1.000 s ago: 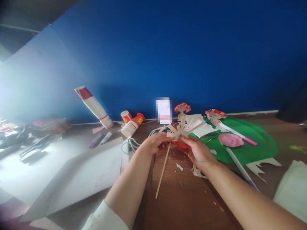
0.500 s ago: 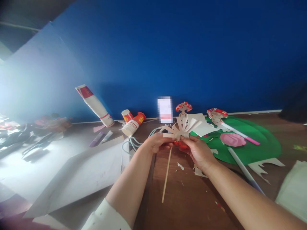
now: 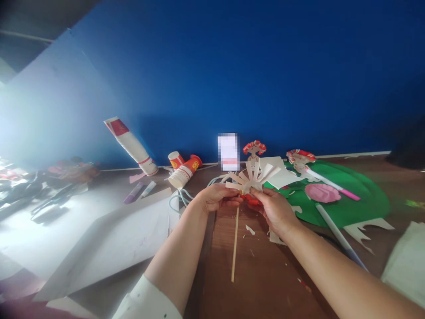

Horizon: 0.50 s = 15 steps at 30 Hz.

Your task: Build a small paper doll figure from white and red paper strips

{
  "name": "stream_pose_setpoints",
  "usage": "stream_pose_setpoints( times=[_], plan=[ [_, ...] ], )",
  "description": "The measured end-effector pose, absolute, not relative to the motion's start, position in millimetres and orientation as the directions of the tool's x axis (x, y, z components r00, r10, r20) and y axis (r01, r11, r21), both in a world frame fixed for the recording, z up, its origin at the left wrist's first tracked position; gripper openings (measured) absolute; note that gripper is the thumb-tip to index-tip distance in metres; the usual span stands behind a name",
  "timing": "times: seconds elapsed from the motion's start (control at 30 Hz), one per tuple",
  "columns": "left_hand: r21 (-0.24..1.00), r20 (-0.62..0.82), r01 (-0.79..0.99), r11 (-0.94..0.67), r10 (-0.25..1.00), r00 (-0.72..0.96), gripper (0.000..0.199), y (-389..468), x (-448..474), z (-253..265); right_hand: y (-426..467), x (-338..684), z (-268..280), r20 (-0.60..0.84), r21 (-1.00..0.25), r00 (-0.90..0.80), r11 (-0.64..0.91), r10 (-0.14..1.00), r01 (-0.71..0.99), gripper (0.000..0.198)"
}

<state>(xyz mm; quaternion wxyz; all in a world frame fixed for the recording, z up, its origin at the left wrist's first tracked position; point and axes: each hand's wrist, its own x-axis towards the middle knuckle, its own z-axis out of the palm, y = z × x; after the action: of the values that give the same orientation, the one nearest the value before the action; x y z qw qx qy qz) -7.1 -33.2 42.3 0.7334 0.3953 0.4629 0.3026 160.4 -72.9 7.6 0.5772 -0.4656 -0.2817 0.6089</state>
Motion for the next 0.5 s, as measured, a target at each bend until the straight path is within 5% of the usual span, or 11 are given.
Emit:
stream_pose_setpoints(
  times=[0.5],
  plan=[
    [0.907,-0.398,-0.03,0.42,0.878,0.267,0.006,-37.6,4.9,48.5,-72.6,160.7,6.0,-0.228,-0.892,0.099,-0.167,0.969,-0.421,0.009]
  ],
)
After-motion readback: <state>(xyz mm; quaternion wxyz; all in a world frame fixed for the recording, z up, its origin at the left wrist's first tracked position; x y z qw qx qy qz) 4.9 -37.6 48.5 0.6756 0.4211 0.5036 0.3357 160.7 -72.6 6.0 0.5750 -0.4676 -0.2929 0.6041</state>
